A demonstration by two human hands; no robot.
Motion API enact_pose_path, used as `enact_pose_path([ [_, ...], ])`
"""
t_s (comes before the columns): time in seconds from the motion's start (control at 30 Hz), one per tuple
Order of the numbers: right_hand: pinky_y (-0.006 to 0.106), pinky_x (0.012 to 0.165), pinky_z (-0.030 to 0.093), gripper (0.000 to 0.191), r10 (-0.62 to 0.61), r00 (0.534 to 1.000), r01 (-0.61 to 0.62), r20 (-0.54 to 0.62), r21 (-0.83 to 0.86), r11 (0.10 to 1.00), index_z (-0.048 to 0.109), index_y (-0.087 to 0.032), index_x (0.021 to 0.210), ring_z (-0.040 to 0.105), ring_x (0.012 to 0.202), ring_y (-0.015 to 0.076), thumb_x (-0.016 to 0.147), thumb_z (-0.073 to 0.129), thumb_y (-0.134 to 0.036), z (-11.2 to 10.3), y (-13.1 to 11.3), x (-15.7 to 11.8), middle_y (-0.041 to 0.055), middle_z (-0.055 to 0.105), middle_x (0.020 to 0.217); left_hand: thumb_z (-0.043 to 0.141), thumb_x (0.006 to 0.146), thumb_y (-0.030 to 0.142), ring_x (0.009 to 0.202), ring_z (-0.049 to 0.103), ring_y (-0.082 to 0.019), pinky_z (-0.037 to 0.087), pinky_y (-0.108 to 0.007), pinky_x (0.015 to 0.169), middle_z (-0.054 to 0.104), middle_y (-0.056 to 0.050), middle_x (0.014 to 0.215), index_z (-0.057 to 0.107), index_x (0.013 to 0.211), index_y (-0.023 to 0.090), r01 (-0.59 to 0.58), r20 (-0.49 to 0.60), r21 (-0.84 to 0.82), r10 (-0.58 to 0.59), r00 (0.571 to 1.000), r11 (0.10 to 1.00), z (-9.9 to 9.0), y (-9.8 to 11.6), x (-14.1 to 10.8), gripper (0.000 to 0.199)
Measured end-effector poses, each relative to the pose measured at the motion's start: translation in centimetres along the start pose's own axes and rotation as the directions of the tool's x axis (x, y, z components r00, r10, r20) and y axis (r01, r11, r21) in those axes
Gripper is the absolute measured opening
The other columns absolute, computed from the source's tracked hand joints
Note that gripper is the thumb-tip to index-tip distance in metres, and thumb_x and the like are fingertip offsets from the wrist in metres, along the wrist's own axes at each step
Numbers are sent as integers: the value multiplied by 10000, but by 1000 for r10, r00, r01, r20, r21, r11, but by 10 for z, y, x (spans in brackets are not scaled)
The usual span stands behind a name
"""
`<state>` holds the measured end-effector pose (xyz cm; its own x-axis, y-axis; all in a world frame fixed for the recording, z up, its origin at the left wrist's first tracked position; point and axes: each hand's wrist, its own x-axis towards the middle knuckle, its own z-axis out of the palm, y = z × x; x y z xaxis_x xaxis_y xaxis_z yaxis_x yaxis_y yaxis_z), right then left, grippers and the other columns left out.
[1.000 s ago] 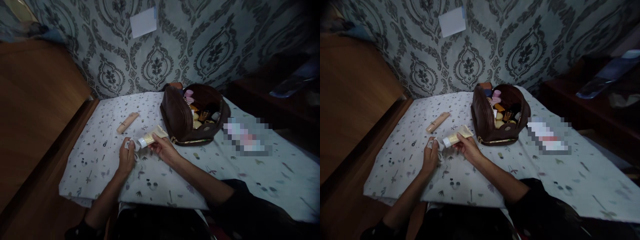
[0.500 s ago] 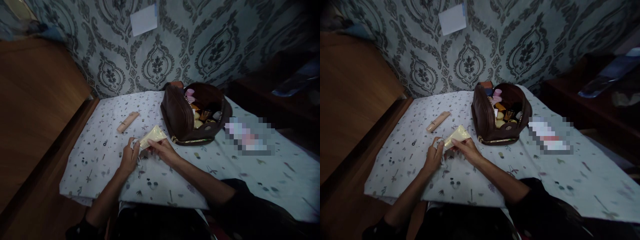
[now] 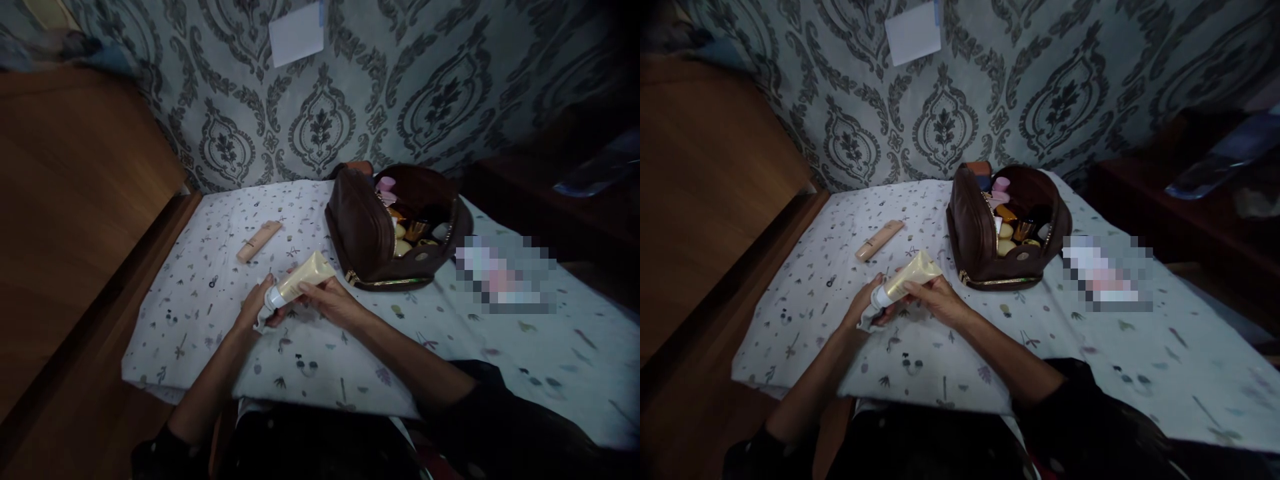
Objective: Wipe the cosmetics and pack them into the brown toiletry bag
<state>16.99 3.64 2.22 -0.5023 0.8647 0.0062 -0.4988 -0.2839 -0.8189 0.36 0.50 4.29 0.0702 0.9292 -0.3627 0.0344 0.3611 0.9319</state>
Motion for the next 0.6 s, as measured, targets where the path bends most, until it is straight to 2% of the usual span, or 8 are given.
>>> enact_pose_path([
  [0.07,251,676,495,438,11,1000,-11,-1,24,1000,703,-198,1025,607,717,121,659,830,-402,1,0,0,11,699,850,270,839,774,246,300,-87,167,-230,300,399,6,332,523,493,178,99,110,-104,-87,990,990,1,3,1,735],
  [0.1,251,696,501,455,12,1000,-12,-7,26,1000,706,-201,1036,617,731,121,648,837,-399,2,1,-1,11,708,865,275,842,770,249,291,-80,162,-221,295,404,18,353,529,535,176,118,138,-181,-94,986,976,2,4,2,716],
  [0.2,275,790,514,504,-16,999,14,-45,-32,999,712,-206,1072,652,810,139,621,852,-384,4,2,-1,17,732,938,349,859,729,266,272,-62,147,-193,289,399,50,401,535,665,173,154,205,-432,-70,976,889,4,4,3,618],
  [0.27,311,856,513,513,-58,996,48,-75,-132,990,715,-204,1088,667,861,162,621,850,-368,5,2,-2,23,740,968,383,871,702,283,266,-52,140,-179,293,387,56,422,525,694,174,130,199,-511,-31,980,850,6,2,5,575],
  [0.43,374,882,525,474,-150,980,97,-128,-352,931,719,-192,1104,688,896,219,667,808,-353,8,-2,-5,39,752,938,306,885,727,307,262,-40,138,-191,309,378,42,435,485,603,167,104,181,-497,-14,983,862,6,-5,7,652],
  [0.6,378,843,536,431,-200,963,114,-179,-402,908,720,-204,1067,680,858,221,671,797,-356,11,-5,-6,30,748,907,96,890,749,288,244,-64,149,-230,334,326,33,362,483,547,187,16,50,-301,-1,999,953,12,-7,6,763],
])
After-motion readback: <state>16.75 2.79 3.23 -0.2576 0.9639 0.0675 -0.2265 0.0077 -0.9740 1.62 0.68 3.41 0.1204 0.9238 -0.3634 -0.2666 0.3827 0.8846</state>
